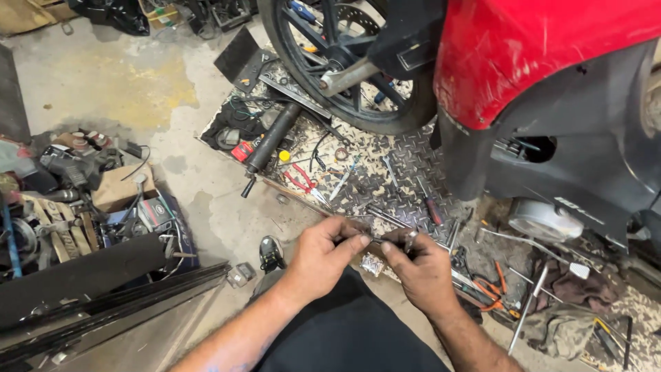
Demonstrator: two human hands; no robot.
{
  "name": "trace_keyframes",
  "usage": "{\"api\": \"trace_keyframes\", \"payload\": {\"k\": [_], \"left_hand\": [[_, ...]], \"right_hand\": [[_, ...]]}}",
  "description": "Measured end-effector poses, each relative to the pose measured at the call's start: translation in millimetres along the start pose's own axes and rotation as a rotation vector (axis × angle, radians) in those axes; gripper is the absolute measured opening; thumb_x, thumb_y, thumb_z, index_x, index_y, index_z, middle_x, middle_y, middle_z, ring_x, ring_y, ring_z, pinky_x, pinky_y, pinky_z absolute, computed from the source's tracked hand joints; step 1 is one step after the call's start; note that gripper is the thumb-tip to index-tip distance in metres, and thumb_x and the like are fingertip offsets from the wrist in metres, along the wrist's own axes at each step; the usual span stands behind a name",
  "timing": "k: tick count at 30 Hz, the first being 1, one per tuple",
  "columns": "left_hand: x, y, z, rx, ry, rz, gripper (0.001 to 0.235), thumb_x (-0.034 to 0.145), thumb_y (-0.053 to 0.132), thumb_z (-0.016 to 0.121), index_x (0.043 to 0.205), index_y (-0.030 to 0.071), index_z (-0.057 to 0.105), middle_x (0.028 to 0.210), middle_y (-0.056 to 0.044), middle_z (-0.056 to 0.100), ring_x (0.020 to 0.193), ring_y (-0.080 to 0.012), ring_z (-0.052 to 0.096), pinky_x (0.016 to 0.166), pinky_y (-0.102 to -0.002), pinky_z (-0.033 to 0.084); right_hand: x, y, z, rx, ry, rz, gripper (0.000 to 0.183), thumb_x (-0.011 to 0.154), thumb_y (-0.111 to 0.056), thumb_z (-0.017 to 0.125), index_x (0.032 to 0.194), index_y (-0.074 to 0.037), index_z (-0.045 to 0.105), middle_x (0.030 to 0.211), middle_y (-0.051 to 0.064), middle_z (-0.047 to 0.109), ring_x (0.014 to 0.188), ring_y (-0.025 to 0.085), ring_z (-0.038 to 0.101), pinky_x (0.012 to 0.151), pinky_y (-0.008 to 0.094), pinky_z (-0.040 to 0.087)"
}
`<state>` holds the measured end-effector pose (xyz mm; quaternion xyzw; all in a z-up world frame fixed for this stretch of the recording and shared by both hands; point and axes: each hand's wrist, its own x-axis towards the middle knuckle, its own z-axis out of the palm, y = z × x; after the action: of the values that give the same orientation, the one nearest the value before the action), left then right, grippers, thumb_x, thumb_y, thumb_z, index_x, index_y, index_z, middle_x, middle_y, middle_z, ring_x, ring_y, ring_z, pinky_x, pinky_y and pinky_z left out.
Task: The person opens a motorcycle seat compartment, then picks up a wrench and a socket from a workbench. They attach the socket to the wrench and proceed to tighten a bolt on the motorcycle's rear wheel assembly.
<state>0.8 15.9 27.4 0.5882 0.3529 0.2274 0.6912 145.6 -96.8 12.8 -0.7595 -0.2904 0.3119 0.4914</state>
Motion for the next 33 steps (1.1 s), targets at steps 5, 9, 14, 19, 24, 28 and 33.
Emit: {"api": "trace_keyframes", "payload": {"k": [5, 9, 14, 19, 24, 28, 33], "left_hand": [[10, -31, 4, -0.206, -0.064, -0.094, 0.015, 0.078, 0.003, 0.071, 0.088, 0.006, 0.061, 0.111, -0.010, 0.072, 0.088, -0.0153, 0.068, 0.075, -0.029, 0.059], [14, -42, 4, -0.153, -0.028, -0.120, 0.029, 0.074, -0.008, 0.069, 0.094, 0.007, 0.054, 0.084, -0.011, 0.071, 0.072, -0.0159, 0.068, 0.062, -0.027, 0.055], [20, -27, 12, -0.044, -0.164, 0.033, 0.033, 0.073, -0.005, 0.074, 0.101, 0.008, 0.063, 0.090, -0.004, 0.070, 0.084, -0.0103, 0.065, 0.072, -0.023, 0.054], [30, -8, 2, 0.345, -0.313, 0.307, 0.014, 0.080, 0.016, 0.071, 0.092, 0.009, 0.068, 0.089, -0.002, 0.071, 0.087, -0.0176, 0.067, 0.079, -0.029, 0.051], [34, 4, -10, 0.356, -0.369, 0.254, 0.016, 0.082, 0.018, 0.068, 0.095, 0.009, 0.069, 0.092, -0.004, 0.073, 0.089, -0.0188, 0.068, 0.081, -0.031, 0.052], [36, 9, -19, 0.302, -0.415, 0.136, 0.015, 0.083, 0.019, 0.066, 0.094, 0.009, 0.068, 0.090, -0.004, 0.071, 0.086, -0.0169, 0.067, 0.078, -0.030, 0.051], [31, 5, -30, 0.301, -0.450, 0.262, 0.012, 0.084, 0.016, 0.064, 0.094, 0.010, 0.064, 0.089, -0.004, 0.068, 0.086, -0.0187, 0.064, 0.075, -0.032, 0.050]], "right_hand": [[-3, 16, -7, 0.367, -0.018, 0.285, 0.010, 0.086, -0.006, 0.063, 0.083, 0.004, 0.063, 0.050, 0.007, 0.051, 0.042, 0.014, 0.043, 0.041, 0.029, 0.042], [-12, 44, -11, 0.923, 0.040, 0.432, 0.009, 0.086, 0.000, 0.062, 0.081, -0.002, 0.054, 0.066, 0.015, 0.056, 0.038, 0.013, 0.031, 0.042, 0.028, 0.030], [-23, 36, -4, 0.960, 0.119, 0.429, 0.013, 0.084, -0.002, 0.064, 0.079, -0.001, 0.053, 0.065, 0.016, 0.056, 0.038, 0.012, 0.030, 0.040, 0.025, 0.027], [-34, 19, 3, 0.829, 0.185, 0.301, 0.005, 0.087, 0.000, 0.060, 0.088, 0.003, 0.056, 0.070, 0.016, 0.055, 0.042, 0.012, 0.033, 0.043, 0.025, 0.030], [-36, 9, 15, 0.800, 0.232, 0.232, 0.006, 0.084, 0.002, 0.062, 0.089, 0.003, 0.058, 0.073, 0.011, 0.054, 0.047, 0.011, 0.035, 0.043, 0.023, 0.031], [-38, -1, 21, 0.626, 0.221, 0.171, 0.013, 0.082, -0.001, 0.065, 0.091, 0.005, 0.059, 0.058, 0.007, 0.050, 0.044, 0.013, 0.041, 0.042, 0.027, 0.035], [-42, -10, 28, 0.406, 0.193, 0.135, 0.020, 0.076, 0.003, 0.072, 0.095, 0.000, 0.066, 0.078, 0.004, 0.064, 0.067, 0.009, 0.052, 0.061, 0.022, 0.042]]}}
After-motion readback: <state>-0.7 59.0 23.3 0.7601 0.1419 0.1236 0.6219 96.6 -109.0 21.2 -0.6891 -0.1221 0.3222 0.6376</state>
